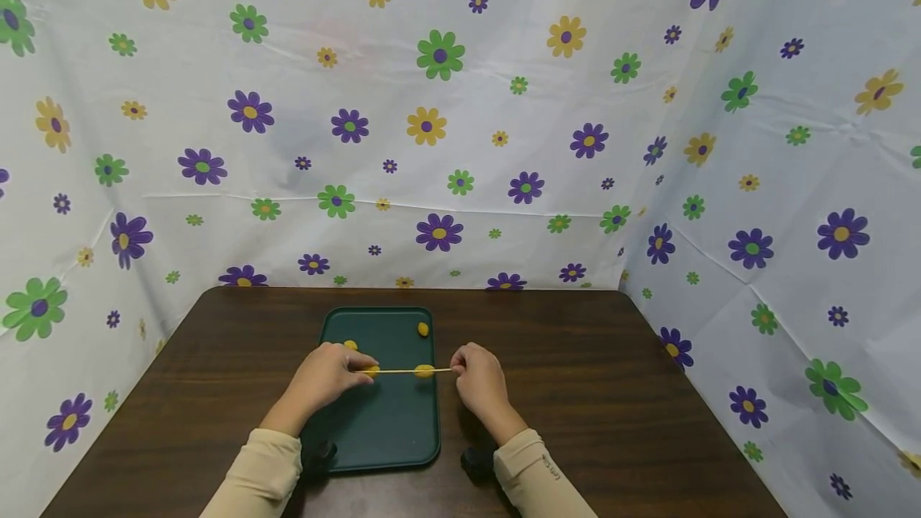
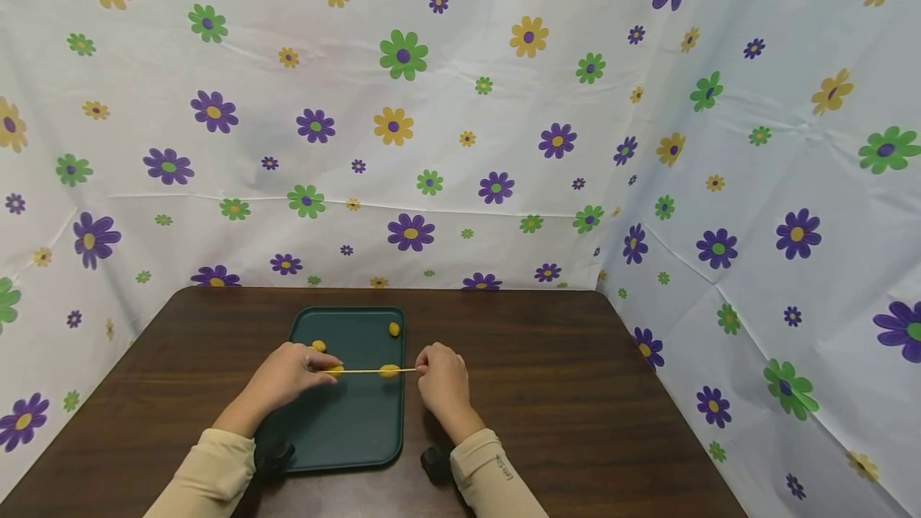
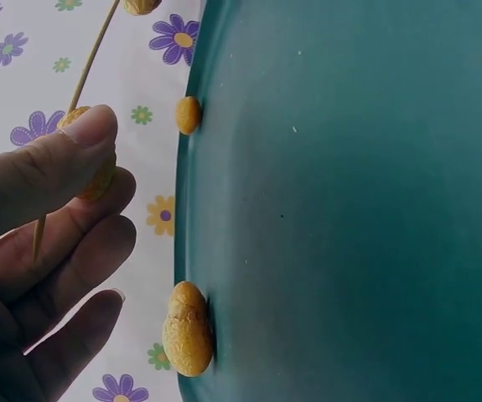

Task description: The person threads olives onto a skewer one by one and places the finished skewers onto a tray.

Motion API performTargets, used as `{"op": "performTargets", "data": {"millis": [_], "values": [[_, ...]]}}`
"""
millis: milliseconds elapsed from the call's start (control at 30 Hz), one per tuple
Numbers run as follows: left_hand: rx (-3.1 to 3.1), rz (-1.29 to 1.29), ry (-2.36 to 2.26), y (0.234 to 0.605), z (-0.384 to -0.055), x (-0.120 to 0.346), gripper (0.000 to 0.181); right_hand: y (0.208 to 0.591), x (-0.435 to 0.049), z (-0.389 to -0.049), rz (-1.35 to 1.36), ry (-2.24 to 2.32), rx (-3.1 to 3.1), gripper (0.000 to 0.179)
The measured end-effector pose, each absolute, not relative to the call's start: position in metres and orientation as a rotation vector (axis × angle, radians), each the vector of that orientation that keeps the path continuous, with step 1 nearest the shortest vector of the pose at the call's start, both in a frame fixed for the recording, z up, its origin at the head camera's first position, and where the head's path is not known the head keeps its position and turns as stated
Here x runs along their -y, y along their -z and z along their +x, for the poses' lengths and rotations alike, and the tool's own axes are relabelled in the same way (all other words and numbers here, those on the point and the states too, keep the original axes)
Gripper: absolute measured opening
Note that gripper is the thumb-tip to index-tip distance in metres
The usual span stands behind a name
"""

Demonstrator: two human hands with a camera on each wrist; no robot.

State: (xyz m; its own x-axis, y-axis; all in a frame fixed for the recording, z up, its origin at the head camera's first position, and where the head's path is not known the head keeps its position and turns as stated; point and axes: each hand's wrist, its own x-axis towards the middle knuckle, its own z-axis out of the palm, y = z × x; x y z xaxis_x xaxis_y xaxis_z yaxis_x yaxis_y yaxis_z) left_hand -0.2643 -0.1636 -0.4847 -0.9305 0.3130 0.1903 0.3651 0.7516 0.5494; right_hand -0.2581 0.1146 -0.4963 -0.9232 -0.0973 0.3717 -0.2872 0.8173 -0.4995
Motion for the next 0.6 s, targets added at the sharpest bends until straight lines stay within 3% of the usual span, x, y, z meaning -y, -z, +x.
{"op": "performTargets", "data": {"millis": [600], "values": [[2.842, -0.593, 0.890, 0.4846, -0.2646, 0.1610, 0.015, 0.4987, -0.1127, -0.2590, 0.280, -0.821, 2.683, 0.023]]}}
